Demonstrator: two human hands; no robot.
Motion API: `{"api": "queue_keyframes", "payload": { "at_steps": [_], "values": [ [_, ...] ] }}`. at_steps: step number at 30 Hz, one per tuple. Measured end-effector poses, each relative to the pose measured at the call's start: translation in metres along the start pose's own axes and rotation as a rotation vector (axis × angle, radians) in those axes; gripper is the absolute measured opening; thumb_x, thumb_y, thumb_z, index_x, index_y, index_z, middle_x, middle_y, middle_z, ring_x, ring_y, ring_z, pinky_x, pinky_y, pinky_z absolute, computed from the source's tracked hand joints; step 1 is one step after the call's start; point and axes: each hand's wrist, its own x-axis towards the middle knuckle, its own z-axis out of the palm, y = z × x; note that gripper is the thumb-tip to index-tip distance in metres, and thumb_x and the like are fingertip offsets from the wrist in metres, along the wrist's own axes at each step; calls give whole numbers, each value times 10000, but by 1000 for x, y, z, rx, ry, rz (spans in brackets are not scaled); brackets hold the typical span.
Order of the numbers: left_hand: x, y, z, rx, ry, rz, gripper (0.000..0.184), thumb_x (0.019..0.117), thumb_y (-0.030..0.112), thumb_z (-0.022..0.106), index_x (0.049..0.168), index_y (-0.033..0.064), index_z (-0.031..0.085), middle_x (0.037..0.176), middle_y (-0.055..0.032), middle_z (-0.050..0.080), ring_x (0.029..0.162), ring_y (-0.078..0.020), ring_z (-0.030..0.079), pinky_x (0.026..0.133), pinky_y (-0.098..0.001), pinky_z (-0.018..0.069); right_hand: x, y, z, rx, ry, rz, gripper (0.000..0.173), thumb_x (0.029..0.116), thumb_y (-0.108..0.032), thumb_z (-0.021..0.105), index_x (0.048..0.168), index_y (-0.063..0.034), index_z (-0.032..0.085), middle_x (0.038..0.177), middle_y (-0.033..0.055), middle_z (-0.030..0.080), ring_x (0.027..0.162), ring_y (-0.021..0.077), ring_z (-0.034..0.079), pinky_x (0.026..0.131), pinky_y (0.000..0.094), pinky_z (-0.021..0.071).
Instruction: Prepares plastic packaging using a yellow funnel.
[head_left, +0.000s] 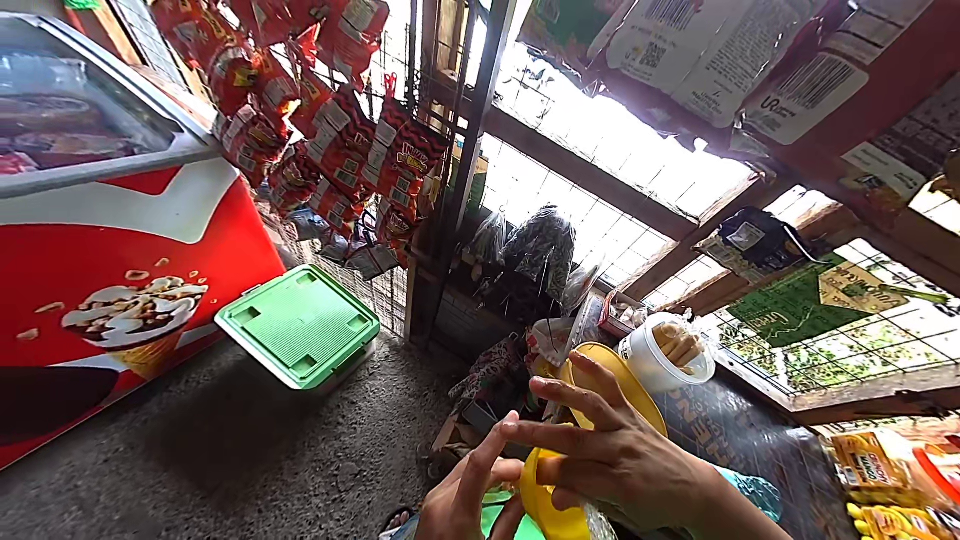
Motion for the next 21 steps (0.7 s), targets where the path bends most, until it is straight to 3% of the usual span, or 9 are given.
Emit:
{"api": "queue_keyframes", "payload": {
  "at_steps": [3, 4, 6, 8, 10, 11, 14, 16, 21],
  "values": [
    [2, 3, -3, -13, -9, -12, 592, 919, 103, 729, 1434, -27, 469, 961, -86, 765, 951, -56, 724, 908, -194, 557, -6, 0, 0, -48, 70, 29, 192, 1086, -358, 483, 1106, -227, 622, 1313, -58, 575, 1377, 121, 429, 1251, 395, 181],
    [2, 3, -3, -15, -7, -13, 594, 919, 105, 729, 1437, -24, 467, 960, -83, 764, 952, -53, 722, 907, -193, 557, -6, 0, -2, -61, 85, 39, 185, 1081, -355, 497, 1118, -233, 631, 1203, -44, 567, 1246, 107, 480, 1186, 323, 257],
    [2, 2, -3, -24, -3, -11, 596, 918, 105, 729, 1437, -20, 465, 963, -80, 764, 961, -44, 720, 912, -186, 553, -6, 0, -5, -23, 104, 53, 179, 1065, -333, 537, 1135, -220, 658, 1026, -13, 536, 1012, 105, 509, 962, 204, 380],
    [2, 1, -2, -30, -3, -7, 599, 918, 102, 727, 1441, -18, 462, 966, -73, 766, 962, -40, 718, 918, -182, 549, -6, 4, -5, 78, 148, 31, 151, 1058, -263, 560, 1115, -160, 654, 898, 24, 530, 822, 124, 519, 743, 186, 434],
    [2, 0, -1, -33, -2, -8, 603, 917, 99, 729, 1444, -16, 461, 968, -68, 769, 960, -41, 720, 917, -186, 553, -5, 7, -6, 151, 172, 2, 128, 1073, -223, 530, 1019, -121, 586, 858, 45, 585, 734, 132, 558, 635, 208, 454],
    [2, 0, -1, -33, -2, -8, 602, 917, 98, 731, 1443, -17, 461, 969, -68, 769, 961, -43, 722, 916, -189, 556, -6, 8, -7, 201, 181, 5, 142, 1072, -211, 534, 986, -106, 576, 860, 54, 608, 735, 124, 581, 632, 200, 464],
    [3, 1, -1, -21, -2, -7, 597, 922, 107, 723, 1445, -8, 459, 968, -69, 766, 963, -48, 721, 913, -190, 554, -6, 8, -10, 420, 199, 74, 138, 1020, -152, 622, 941, -40, 606, 928, 76, 624, 871, 63, 628, 778, 119, 512],
    [3, 1, -1, -21, -1, -7, 590, 924, 111, 721, 1441, -9, 462, 971, -73, 766, 966, -48, 721, 913, -190, 553, -8, 7, -14, 495, 197, 122, 128, 992, -141, 664, 930, -37, 622, 949, 60, 633, 906, 31, 628, 800, 100, 512],
    [2, 1, -1, -30, 9, -7, 604, 920, 124, 728, 1450, 16, 460, 982, -55, 766, 971, -33, 716, 907, -179, 553, -9, 4, -24, 545, 76, 141, 94, 1001, -81, 630, 964, -35, 703, 1021, 67, 722, 976, 52, 677, 860, 139, 539]
  ]
}}
